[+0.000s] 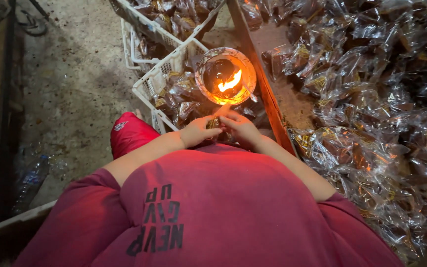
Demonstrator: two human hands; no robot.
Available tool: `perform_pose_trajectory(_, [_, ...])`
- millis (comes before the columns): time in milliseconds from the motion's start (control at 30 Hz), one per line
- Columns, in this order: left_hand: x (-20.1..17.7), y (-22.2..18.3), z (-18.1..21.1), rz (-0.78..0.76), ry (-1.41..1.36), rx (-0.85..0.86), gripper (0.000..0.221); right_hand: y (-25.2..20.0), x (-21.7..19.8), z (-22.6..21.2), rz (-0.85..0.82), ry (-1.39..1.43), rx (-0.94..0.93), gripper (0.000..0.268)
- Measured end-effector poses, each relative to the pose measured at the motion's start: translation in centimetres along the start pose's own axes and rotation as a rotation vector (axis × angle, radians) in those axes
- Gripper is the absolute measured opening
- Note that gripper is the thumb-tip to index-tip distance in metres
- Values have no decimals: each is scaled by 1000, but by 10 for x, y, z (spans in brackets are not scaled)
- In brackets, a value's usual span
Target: Sealing small plastic bags containing bread by passing the folded edges over a candle flame.
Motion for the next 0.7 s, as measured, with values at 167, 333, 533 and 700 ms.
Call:
perform_pose_trajectory(167, [-4,15,-34,31,55,-75,78,18,-21,-4,244,-86,17,33])
perform_pose_trajectory(333, [-20,24,-72,113,49,-60,69,70,-61,11,294,-153,8,39])
perform_pose_trajectory(533, [-20,10,-61,63,78,-22,51,71,-64,8,305,-105,55,37])
perform_pose_trajectory(700, [-19,2,-47,9,116,58,59,-7,3,-25,200,30,66,32])
Point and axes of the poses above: each hand's wrist, its own y-axis towards the middle knuckle, its own x-axis out of the palm, z = x × y, the point moved 9 cm from there along y, towards the middle knuckle, and after that the axes turned 1 degree about -y, right-handed, at the moved point
